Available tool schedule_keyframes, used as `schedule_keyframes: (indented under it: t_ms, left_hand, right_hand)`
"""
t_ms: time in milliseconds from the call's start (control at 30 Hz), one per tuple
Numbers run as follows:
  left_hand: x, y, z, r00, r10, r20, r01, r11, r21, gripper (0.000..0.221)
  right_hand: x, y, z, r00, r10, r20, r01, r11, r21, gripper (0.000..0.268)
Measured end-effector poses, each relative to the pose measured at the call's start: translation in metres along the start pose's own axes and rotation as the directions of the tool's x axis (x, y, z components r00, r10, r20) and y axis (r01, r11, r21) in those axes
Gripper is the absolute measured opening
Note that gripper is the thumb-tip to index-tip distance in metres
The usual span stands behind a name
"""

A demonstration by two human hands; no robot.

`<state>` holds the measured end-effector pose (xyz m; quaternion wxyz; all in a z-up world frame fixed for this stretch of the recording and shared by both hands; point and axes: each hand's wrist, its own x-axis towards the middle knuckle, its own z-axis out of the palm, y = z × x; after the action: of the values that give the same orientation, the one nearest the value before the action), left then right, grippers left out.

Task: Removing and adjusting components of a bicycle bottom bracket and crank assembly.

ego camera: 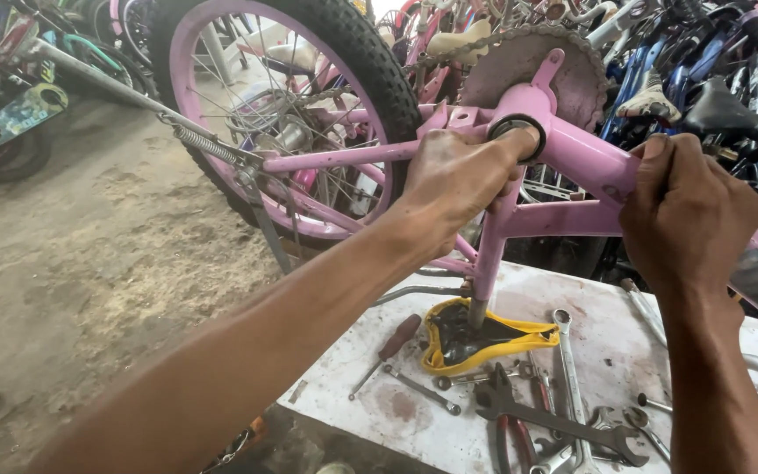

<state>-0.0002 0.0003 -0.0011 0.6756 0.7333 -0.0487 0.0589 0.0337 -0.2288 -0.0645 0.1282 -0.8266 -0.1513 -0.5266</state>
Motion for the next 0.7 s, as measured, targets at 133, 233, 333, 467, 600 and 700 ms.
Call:
schedule_keyframes:
  t_ms: [133, 233, 333, 467, 600, 700]
  left_hand:
    - [-0.004, 0.005, 0.002, 0.991, 0.086, -0.097, -0.049, 0.942, 0.333, 0.043]
    - [0.009, -0.009, 0.004, 0.983, 0.157, -0.1, -0.102, 0.902, 0.419, 0.046]
    - [0.003, -0.001, -0.004, 0.984, 0.175, -0.035, -0.145, 0.898, 0.415, 0.045]
    - [-0.027, 0.003, -0.004, 0.923, 0.385, 0.012, -0.275, 0.638, 0.719, 0.043]
    - [-0.086, -0.02, 0.0, 0.447, 0.873, 0.194, -0.433, 0.022, 0.901, 0.047]
    - [-0.135, -0.023, -0.012, 0.511, 0.755, 0.41, -0.681, 0.065, 0.729, 0.029]
  right_hand:
    - [-0.001, 0.004, 0.003, 1.0, -0.006, -0.009, 0.006, 1.0, -0.019, 0.043]
    - [-0.004, 0.007, 0.005, 1.0, -0.009, -0.008, 0.009, 1.0, -0.007, 0.041]
    - [-0.004, 0.005, 0.005, 0.999, -0.026, -0.028, 0.027, 0.999, 0.019, 0.037]
    - [0.0, 0.005, 0.001, 0.999, -0.048, -0.016, 0.048, 0.999, 0.022, 0.036]
    - [-0.006, 0.012, 0.006, 0.998, -0.055, 0.001, 0.055, 0.998, 0.005, 0.038]
    - [-0.011, 0.022, 0.013, 0.999, -0.041, 0.025, 0.041, 0.999, 0.016, 0.036]
